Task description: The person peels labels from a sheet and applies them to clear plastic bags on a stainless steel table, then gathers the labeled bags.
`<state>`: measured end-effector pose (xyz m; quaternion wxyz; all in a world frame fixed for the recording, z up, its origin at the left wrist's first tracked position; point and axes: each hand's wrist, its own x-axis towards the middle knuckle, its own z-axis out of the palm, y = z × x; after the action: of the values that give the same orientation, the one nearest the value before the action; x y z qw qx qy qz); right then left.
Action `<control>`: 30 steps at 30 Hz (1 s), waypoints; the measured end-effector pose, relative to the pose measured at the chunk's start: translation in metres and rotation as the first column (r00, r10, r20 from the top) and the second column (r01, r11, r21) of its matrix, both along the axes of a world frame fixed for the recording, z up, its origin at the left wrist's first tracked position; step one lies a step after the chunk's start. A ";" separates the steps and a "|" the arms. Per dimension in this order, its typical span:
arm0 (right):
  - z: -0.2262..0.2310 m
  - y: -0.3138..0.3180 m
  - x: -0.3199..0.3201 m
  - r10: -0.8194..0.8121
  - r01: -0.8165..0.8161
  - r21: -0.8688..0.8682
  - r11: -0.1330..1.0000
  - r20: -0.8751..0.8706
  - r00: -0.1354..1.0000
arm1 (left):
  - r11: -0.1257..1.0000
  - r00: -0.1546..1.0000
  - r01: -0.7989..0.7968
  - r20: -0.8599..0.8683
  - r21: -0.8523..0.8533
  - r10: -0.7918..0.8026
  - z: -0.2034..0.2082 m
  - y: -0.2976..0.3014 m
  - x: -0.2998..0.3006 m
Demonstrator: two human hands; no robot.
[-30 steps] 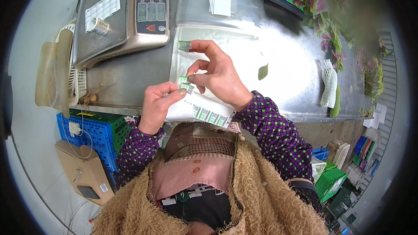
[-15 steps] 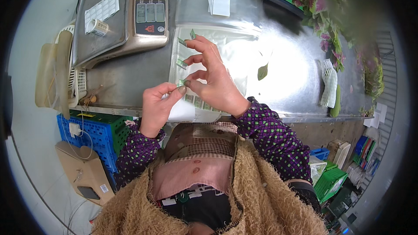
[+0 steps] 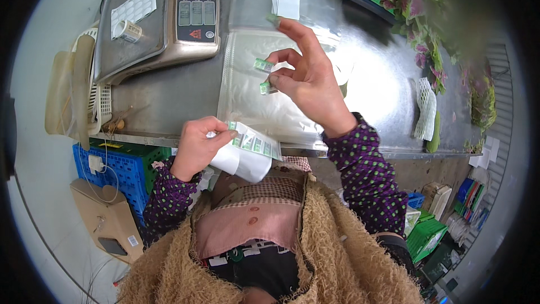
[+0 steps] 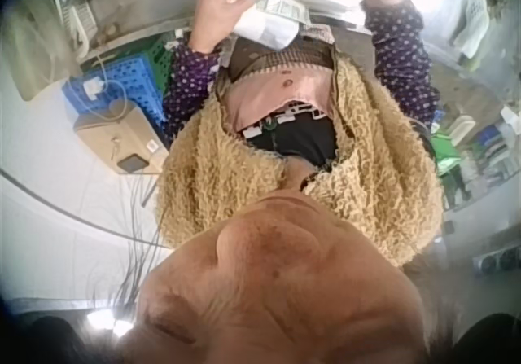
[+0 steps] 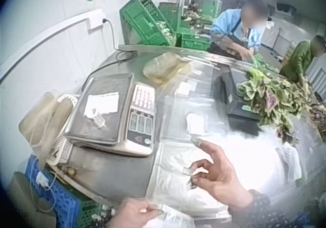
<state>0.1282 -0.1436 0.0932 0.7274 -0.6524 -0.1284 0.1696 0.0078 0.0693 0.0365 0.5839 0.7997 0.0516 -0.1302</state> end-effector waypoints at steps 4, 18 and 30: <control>0.010 -0.001 -0.002 0.313 -0.325 -0.026 0.945 -0.208 0.927 | 0.999 0.985 0.018 0.174 -0.034 -0.012 0.006 -0.001 0.009; 0.008 0.003 -0.008 0.318 -0.359 -0.219 0.907 -0.202 0.926 | 0.986 0.950 -0.072 0.310 0.149 0.023 0.019 0.010 0.012; 0.020 0.041 0.005 0.853 -0.370 -0.868 0.331 0.108 0.511 | 0.883 0.855 0.093 0.417 0.459 -0.307 0.037 0.006 0.014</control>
<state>0.1335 -0.1027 0.1135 0.1778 -0.7985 -0.4993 0.2855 0.0220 0.0752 0.0740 0.3736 0.9146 -0.1527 0.0244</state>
